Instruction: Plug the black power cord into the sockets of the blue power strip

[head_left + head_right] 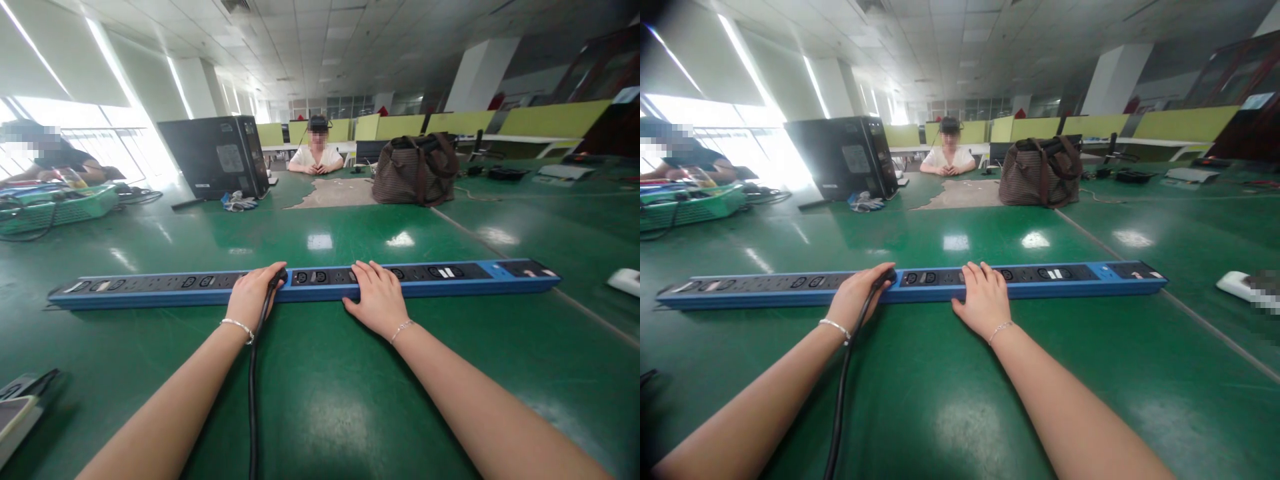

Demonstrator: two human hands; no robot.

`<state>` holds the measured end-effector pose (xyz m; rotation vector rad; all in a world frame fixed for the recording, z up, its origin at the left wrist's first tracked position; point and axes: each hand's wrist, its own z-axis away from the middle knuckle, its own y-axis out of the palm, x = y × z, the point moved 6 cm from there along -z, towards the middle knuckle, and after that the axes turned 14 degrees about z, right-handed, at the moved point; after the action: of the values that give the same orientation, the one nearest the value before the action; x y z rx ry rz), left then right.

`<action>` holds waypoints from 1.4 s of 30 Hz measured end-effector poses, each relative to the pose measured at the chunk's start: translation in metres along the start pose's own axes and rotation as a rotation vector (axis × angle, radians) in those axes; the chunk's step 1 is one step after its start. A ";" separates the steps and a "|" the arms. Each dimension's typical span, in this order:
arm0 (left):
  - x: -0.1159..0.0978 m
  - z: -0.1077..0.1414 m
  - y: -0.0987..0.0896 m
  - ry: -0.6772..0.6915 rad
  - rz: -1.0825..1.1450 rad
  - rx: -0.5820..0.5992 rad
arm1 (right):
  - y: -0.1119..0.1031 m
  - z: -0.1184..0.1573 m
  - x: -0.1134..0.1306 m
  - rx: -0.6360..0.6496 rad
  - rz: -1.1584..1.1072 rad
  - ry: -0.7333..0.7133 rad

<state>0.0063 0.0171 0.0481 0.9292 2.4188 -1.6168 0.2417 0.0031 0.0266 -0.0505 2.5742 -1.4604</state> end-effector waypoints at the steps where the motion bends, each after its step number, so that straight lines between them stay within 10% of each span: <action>1: -0.001 0.000 0.000 0.005 -0.018 0.009 | 0.000 0.000 0.000 0.001 -0.001 0.001; 21: -0.005 0.005 0.003 0.054 -0.109 0.038 | -0.004 0.001 0.002 -0.031 -0.041 0.007; 33: 0.012 0.011 0.014 0.067 -0.081 0.016 | -0.032 -0.018 0.122 -0.213 -0.320 -0.323; 42: 0.011 0.011 0.019 0.009 -0.154 0.003 | -0.029 -0.034 0.135 -0.242 -0.255 -0.307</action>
<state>0.0044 0.0169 0.0235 0.7697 2.5516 -1.6672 0.1016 0.0006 0.0496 -0.6066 2.5356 -1.0969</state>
